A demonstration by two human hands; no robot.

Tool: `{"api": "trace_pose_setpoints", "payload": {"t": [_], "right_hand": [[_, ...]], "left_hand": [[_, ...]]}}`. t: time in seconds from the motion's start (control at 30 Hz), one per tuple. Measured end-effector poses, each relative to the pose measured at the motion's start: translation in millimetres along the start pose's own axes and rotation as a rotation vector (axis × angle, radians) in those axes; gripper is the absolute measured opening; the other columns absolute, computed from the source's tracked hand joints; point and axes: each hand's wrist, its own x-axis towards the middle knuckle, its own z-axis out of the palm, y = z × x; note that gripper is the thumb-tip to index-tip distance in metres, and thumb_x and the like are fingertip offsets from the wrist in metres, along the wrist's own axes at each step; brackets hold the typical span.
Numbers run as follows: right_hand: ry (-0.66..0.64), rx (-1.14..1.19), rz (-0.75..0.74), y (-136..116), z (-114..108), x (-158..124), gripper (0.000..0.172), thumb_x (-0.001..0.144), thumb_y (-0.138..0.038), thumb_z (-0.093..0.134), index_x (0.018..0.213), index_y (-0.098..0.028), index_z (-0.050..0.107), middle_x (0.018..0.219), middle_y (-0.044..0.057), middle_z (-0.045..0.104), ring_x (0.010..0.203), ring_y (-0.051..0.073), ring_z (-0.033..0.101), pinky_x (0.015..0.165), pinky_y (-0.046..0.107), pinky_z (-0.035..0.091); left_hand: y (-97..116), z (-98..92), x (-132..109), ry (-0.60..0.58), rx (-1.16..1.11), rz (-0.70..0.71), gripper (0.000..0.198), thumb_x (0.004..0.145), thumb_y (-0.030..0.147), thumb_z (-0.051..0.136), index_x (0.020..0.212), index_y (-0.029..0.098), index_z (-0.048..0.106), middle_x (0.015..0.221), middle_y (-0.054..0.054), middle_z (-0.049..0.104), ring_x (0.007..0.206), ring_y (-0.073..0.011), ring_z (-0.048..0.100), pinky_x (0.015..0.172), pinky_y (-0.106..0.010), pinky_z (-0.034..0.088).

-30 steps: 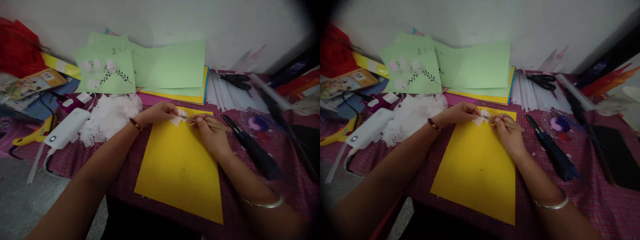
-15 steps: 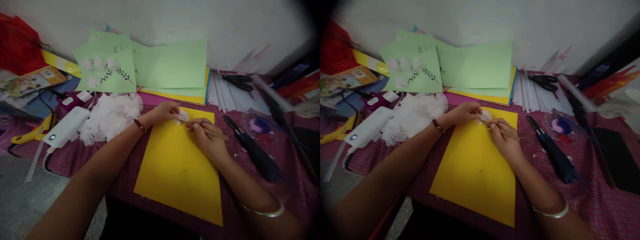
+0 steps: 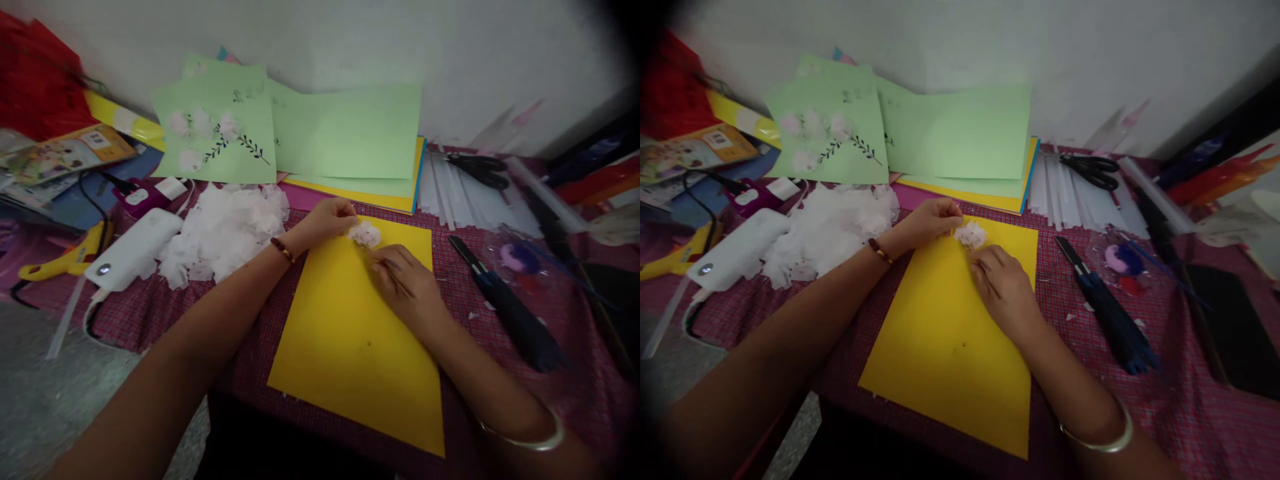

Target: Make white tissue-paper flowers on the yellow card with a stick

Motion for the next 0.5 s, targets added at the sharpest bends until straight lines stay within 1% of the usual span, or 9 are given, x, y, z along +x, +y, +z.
{"api": "trace_pose_setpoints", "payload": {"t": [0.1, 0.2, 0.27, 0.33, 0.37, 0.43, 0.5], "right_hand": [[-0.088, -0.084, -0.013, -3.6, -2.2, 0.4, 0.021, 0.095, -0.023, 0.041, 0.104, -0.019, 0.059, 0.101, 0.011, 0.061, 0.094, 0.024, 0.060, 0.082, 0.043, 0.050], [-0.134, -0.153, -0.028, -4.7, -2.5, 0.9, 0.022, 0.095, -0.023, 0.041, 0.104, -0.017, 0.060, 0.102, 0.013, 0.061, 0.095, 0.026, 0.059, 0.082, 0.044, 0.050], [-0.132, -0.162, -0.030, -4.7, -2.5, 0.2, 0.022, 0.095, -0.024, 0.043, 0.104, -0.017, 0.061, 0.101, 0.013, 0.061, 0.095, 0.026, 0.059, 0.083, 0.045, 0.050], [-0.077, -0.088, -0.013, -5.2, -3.1, -1.3, 0.021, 0.094, -0.025, 0.045, 0.104, -0.018, 0.062, 0.100, 0.011, 0.063, 0.095, 0.025, 0.060, 0.083, 0.044, 0.050], [-0.024, -0.012, 0.016, -5.8, -3.7, -2.0, 0.020, 0.093, -0.026, 0.046, 0.103, -0.020, 0.063, 0.099, 0.010, 0.064, 0.094, 0.024, 0.060, 0.083, 0.042, 0.050], [0.114, 0.207, 0.136, -7.1, -5.0, -3.0, 0.017, 0.093, -0.027, 0.049, 0.095, -0.022, 0.065, 0.092, 0.006, 0.065, 0.086, 0.020, 0.062, 0.079, 0.038, 0.050], [0.249, 0.484, 0.314, -7.3, -5.6, -3.0, 0.016, 0.091, -0.028, 0.052, 0.085, -0.023, 0.066, 0.084, 0.003, 0.065, 0.077, 0.017, 0.062, 0.074, 0.035, 0.050]], "left_hand": [[7.5, -0.8, -3.0, 0.027, -0.019, -0.101, 0.008, 0.082, 0.007, 0.053, 0.076, 0.014, 0.055, 0.053, 0.006, 0.048, 0.043, -0.0042, 0.042, 0.046, -0.019, 0.031], [12.4, -0.7, -4.1, 0.038, -0.009, -0.122, 0.011, 0.081, 0.004, 0.052, 0.075, 0.014, 0.054, 0.054, 0.006, 0.048, 0.044, -0.0041, 0.043, 0.045, -0.019, 0.031], [12.4, -0.4, -3.8, 0.038, -0.005, -0.112, 0.012, 0.081, 0.004, 0.052, 0.074, 0.014, 0.053, 0.054, 0.006, 0.048, 0.045, -0.0040, 0.044, 0.046, -0.018, 0.032], [9.9, 0.0, -3.3, 0.037, -0.006, -0.096, 0.013, 0.081, 0.004, 0.052, 0.073, 0.014, 0.053, 0.055, 0.006, 0.048, 0.046, -0.0035, 0.045, 0.046, -0.018, 0.032], [8.1, 0.2, -3.0, 0.034, -0.012, -0.091, 0.013, 0.082, 0.004, 0.052, 0.073, 0.014, 0.053, 0.054, 0.006, 0.048, 0.045, -0.0032, 0.044, 0.047, -0.018, 0.032], [4.7, -0.2, -3.0, 0.030, -0.055, -0.097, 0.012, 0.083, 0.006, 0.052, 0.074, 0.014, 0.054, 0.054, 0.006, 0.048, 0.045, -0.0028, 0.043, 0.046, -0.018, 0.031], [4.9, -3.6, -3.4, 0.043, -0.149, -0.127, 0.011, 0.085, 0.008, 0.052, 0.075, 0.014, 0.054, 0.055, 0.005, 0.049, 0.045, -0.0023, 0.042, 0.045, -0.017, 0.031]]}}
